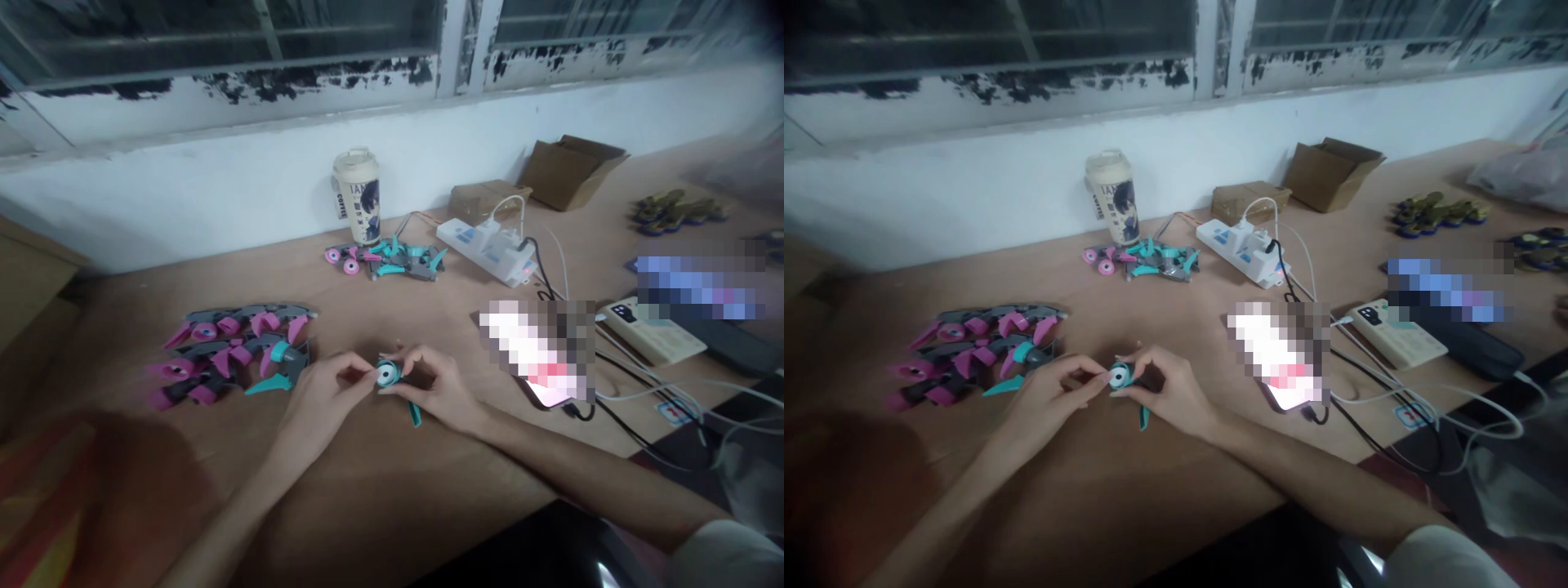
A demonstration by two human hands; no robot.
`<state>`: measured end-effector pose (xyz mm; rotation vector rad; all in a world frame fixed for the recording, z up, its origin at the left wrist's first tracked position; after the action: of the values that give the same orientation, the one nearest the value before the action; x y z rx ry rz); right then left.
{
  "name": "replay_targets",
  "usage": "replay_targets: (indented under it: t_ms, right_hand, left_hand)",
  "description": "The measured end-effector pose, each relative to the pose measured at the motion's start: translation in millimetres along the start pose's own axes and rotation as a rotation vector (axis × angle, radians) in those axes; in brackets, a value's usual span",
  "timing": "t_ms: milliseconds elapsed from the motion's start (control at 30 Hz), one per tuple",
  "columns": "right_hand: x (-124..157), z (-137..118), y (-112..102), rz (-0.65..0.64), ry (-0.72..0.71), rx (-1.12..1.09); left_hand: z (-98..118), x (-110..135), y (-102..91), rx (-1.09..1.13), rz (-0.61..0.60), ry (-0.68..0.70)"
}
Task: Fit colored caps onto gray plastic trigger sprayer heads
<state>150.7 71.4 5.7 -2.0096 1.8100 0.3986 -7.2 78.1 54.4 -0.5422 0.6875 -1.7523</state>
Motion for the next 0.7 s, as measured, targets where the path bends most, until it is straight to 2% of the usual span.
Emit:
replay_targets:
  t_ms: [200, 400, 700]
  right_hand:
    - [0, -3, 0, 0.006, -0.027, -0.015]
    - [0, -4, -1, -0.003, -0.086, 0.026]
    - [3, -5, -1, -0.014, -0.138, 0.074]
  left_hand:
    - [8, 4, -0.8, -0.162, 0.143, 0.043]
    - [14, 8, 3.6, -0.225, 0.158, 0.109]
    - [16, 12, 6.0, -0.329, 0.172, 0.098]
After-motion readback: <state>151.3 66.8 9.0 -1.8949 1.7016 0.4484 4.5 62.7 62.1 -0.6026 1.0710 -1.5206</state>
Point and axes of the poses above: each hand's wrist, its own x-axis away from the middle knuckle, its own y-axis out of the palm, z = x × y, the point moved 4 cm from there along -x, towards the middle knuckle, and after that the axes turned 3 degrees about z, right-handed, at the moved point
